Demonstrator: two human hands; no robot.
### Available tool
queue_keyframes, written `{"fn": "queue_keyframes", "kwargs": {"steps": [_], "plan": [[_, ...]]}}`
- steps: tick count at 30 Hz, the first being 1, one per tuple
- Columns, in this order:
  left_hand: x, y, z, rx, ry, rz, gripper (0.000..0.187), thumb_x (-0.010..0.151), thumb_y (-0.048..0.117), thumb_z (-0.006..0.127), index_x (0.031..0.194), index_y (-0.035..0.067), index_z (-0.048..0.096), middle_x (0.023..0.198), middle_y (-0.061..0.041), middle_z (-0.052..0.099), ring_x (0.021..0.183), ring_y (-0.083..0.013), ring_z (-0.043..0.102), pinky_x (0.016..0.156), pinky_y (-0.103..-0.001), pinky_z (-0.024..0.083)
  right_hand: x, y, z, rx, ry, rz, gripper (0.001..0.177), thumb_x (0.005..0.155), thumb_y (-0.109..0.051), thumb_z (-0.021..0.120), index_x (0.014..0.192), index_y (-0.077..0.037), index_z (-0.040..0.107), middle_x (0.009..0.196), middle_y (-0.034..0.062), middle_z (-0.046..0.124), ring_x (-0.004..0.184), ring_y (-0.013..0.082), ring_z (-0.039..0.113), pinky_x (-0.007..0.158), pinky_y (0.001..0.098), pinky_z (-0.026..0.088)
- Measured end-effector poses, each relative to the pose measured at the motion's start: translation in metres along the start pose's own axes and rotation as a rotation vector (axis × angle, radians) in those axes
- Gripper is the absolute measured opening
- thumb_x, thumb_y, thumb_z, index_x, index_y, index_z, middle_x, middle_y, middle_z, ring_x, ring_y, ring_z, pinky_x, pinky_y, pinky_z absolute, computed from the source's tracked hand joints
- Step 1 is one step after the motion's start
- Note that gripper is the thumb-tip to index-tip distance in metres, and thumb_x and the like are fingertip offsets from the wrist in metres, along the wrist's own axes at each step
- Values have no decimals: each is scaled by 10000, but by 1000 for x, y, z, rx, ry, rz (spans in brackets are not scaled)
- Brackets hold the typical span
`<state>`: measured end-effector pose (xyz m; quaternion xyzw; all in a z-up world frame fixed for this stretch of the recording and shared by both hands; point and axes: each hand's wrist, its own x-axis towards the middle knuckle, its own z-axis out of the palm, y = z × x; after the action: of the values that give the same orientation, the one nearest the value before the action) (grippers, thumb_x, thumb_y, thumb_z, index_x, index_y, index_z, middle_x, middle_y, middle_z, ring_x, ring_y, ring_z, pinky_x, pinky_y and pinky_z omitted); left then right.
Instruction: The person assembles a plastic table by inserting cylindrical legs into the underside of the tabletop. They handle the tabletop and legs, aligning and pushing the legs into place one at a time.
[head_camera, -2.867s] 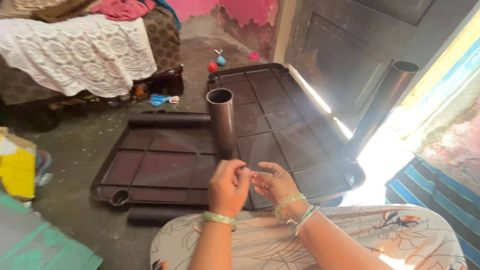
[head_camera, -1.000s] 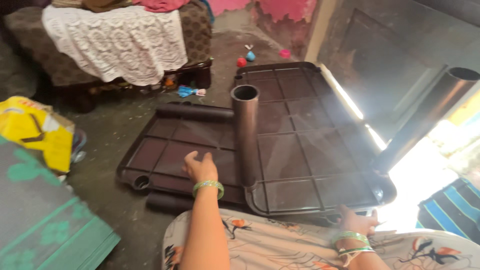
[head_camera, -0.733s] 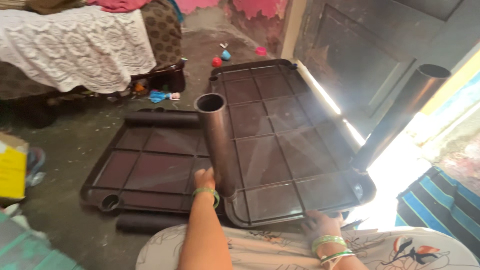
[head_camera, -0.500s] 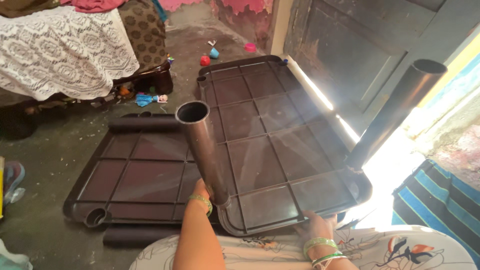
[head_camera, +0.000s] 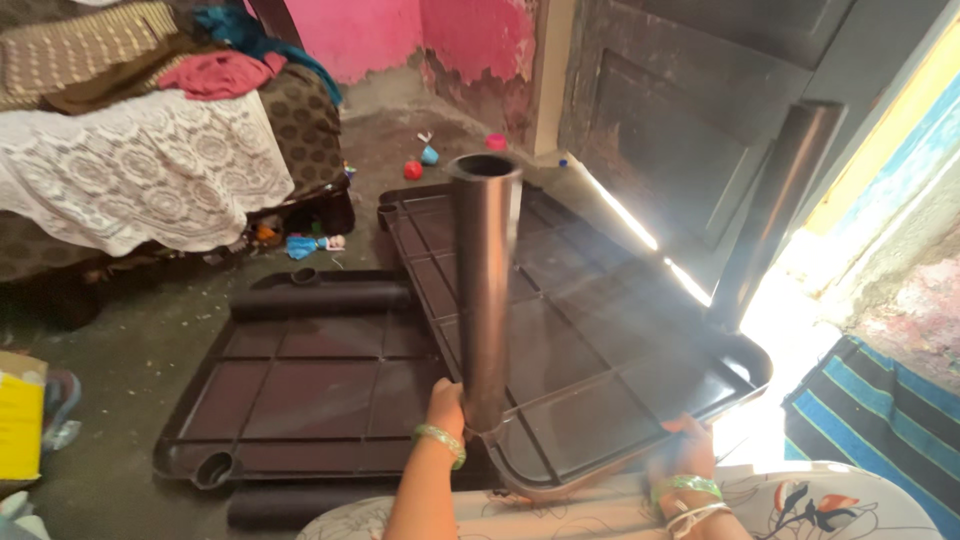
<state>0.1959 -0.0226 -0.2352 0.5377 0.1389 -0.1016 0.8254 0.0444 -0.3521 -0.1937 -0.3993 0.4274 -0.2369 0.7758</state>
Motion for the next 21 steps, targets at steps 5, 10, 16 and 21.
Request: {"fn": "queue_keyframes", "kwargs": {"steps": [5,10,16,21], "plan": [[-33,25,22,64,116,189,248,771,123,722,839,-62,571,801,-158,629,727,-240,598,662,-390,528,-6,-18,4,113,-183,103,292,807,-215,645,1057,-97,551,978,101,510,880,294,511,667,411,440],[-77,31,32,263,349,274,354,692,151,790,833,-119,610,828,-246,686,780,-311,623,769,-429,527,-33,-50,27,126,-245,150,391,787,-179,575,1170,-105,555,1119,112,625,1048,335,598,939,472,472],[-120,37,43,258,517,348,412,683,174,782,894,-133,606,892,-286,677,838,-356,642,850,-445,500,-21,-58,43,120,-505,117,443,819,-156,619,1236,-33,529,1175,146,605,1096,346,594,970,487,463],[-177,59,67,138,555,201,401,728,118,724,962,-165,564,946,-319,667,880,-417,676,852,-461,530,-46,-52,49,-9,-473,45,566,731,-106,547,1292,-166,495,1143,96,565,1044,330,587,930,535,475]]}}
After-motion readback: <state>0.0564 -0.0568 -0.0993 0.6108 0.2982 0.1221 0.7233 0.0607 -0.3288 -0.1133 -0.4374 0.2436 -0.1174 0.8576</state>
